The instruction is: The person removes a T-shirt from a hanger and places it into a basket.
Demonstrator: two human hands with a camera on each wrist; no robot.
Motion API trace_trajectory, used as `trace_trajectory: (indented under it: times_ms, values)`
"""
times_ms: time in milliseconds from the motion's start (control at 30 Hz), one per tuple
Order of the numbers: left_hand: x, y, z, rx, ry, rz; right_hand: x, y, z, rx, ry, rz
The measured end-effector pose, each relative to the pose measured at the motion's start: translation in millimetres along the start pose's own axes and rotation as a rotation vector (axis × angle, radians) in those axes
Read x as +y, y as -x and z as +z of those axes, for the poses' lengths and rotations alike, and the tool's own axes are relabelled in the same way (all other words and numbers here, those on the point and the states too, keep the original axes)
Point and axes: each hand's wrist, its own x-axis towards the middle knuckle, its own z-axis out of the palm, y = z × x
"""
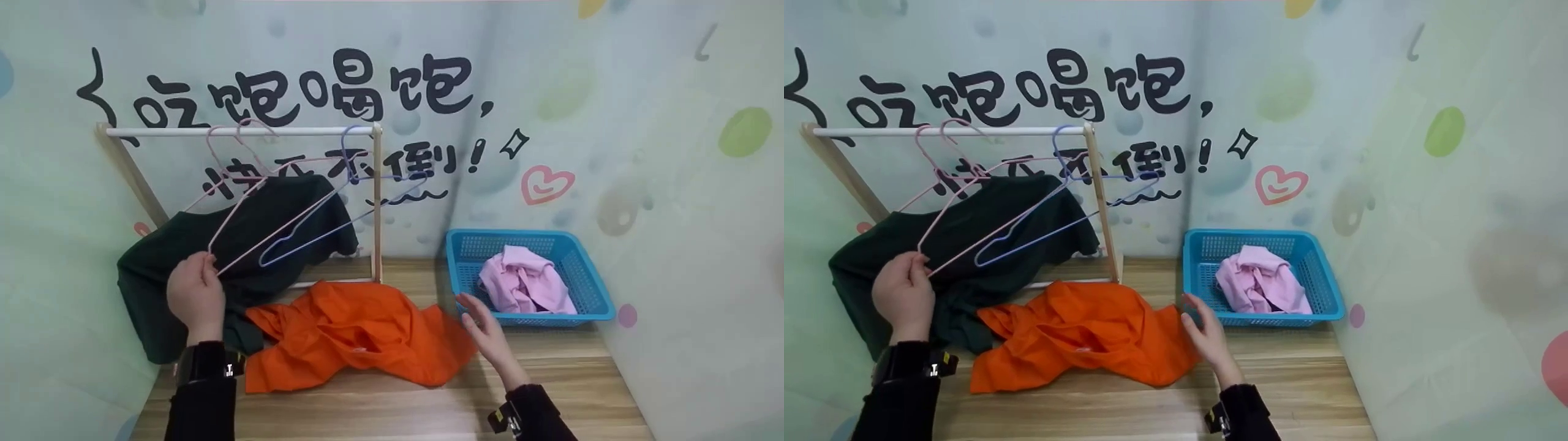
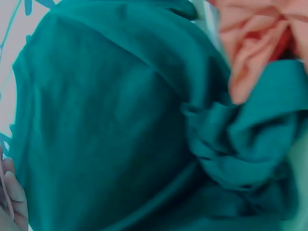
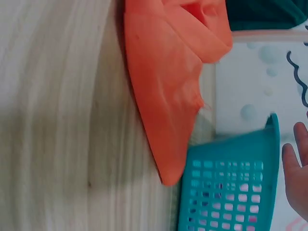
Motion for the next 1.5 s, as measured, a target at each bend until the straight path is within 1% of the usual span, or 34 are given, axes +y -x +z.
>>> trace_trajectory:
  times_ms: [100, 200, 267, 367, 433, 500, 600, 700, 733, 800, 933, 1033, 1133, 1233, 1300, 1400, 1500]
  values:
    - [15.5, -9.3, 4.9, -0.033, -0.037, 0.018, -3, 0, 16, -0.034, 0.024, -0.039]
    - [27.7, -15.8, 9.1, -0.090, -0.065, 0.004, 5, 0, 29, -0.063, 0.100, -0.068]
    - [32.7, -18.5, 11.9, -0.128, -0.079, -0.004, 10, 1, 36, -0.084, 0.161, -0.066]
    - [34.9, -19.4, 15.6, -0.176, -0.076, -0.004, 14, 3, 45, -0.119, 0.235, -0.042]
    - [33.5, -18.1, 17.8, -0.192, -0.061, 0.001, 16, 4, 51, -0.153, 0.265, -0.034]
    - [30.9, -15.8, 18.7, -0.208, -0.047, -0.010, 17, 3, 58, -0.201, 0.297, -0.028]
    - [27.0, -11.5, 17.6, -0.235, -0.026, -0.071, 19, 3, 69, -0.282, 0.354, -0.029]
    - [22.6, -6.2, 15.6, -0.268, -0.011, -0.146, 20, 3, 81, -0.356, 0.421, 0.000]
    - [20.5, -3.9, 15.3, -0.269, -0.005, -0.160, 21, 3, 85, -0.375, 0.444, 0.014]
    - [15.6, 1.0, 15.1, -0.263, 0.002, -0.168, 23, 4, 92, -0.407, 0.486, 0.051]
    - [5.0, 12.0, 15.2, -0.233, 0.017, -0.148, 27, 5, 106, -0.451, 0.561, 0.106]
    - [-2.0, 19.5, 15.2, -0.232, 0.018, -0.142, 31, 8, 114, -0.460, 0.631, 0.129]
    - [-8.6, 27.2, 15.4, -0.259, 0.000, -0.152, 38, 12, 119, -0.451, 0.727, 0.133]
    - [-14.5, 36.1, 15.3, -0.316, -0.027, -0.169, 44, 17, 124, -0.420, 0.824, 0.127]
    - [-17.9, 41.6, 15.1, -0.354, -0.049, -0.172, 46, 20, 126, -0.384, 0.866, 0.119]
    - [-21.7, 47.5, 14.3, -0.406, -0.084, -0.178, 47, 21, 128, -0.324, 0.896, 0.095]
    - [-23.5, 53.9, 14.4, -0.468, -0.132, -0.180, 46, 19, 126, -0.285, 0.900, 0.097]
